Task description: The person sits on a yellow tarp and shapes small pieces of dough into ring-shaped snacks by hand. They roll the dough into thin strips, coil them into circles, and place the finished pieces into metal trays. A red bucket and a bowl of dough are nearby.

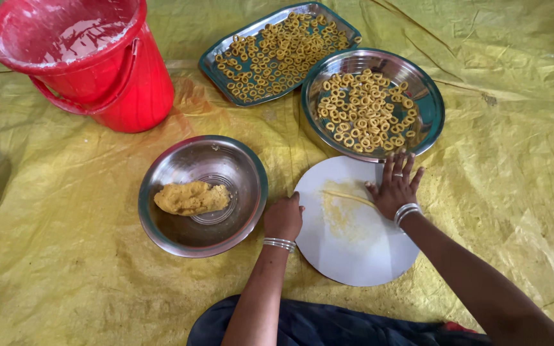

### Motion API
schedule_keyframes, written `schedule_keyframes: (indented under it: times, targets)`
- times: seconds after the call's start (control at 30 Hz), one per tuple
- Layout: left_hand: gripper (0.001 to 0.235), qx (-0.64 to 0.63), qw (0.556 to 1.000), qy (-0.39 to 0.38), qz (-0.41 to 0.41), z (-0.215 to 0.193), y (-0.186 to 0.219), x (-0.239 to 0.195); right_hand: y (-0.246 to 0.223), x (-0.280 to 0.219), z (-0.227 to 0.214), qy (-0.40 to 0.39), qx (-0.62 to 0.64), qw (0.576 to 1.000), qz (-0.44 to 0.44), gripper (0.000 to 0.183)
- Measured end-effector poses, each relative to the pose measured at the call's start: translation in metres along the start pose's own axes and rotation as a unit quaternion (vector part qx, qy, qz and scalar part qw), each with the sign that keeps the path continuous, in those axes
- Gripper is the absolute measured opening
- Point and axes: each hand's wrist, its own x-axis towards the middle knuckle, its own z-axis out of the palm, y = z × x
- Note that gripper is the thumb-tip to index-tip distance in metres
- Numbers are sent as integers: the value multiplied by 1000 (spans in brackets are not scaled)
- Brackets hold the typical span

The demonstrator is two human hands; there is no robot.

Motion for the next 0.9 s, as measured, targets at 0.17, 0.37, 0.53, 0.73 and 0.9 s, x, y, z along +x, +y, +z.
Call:
schedule_keyframes:
  times: [0.17,0.37,0.53,0.73,0.9]
  targets:
    - [33,-7,1000,-5,-15,6,-1,3,-43,-45,-4,-148,-108,977,-105,100]
    - [37,-10,1000,8,-2,5,-1,2,-83,-120,-26,-121,54,964,-231,104]
    - [39,-17,1000,-11,-14,5,-2,-2,-27,-28,12,-139,-91,985,-48,99]
    - [38,-13,1000,-13,-18,2,0,0,12,17,42,24,-2,997,-72,96]
    - [32,-22,999,-13,-22,0,1,1,-46,-52,6,-131,-29,976,-171,104]
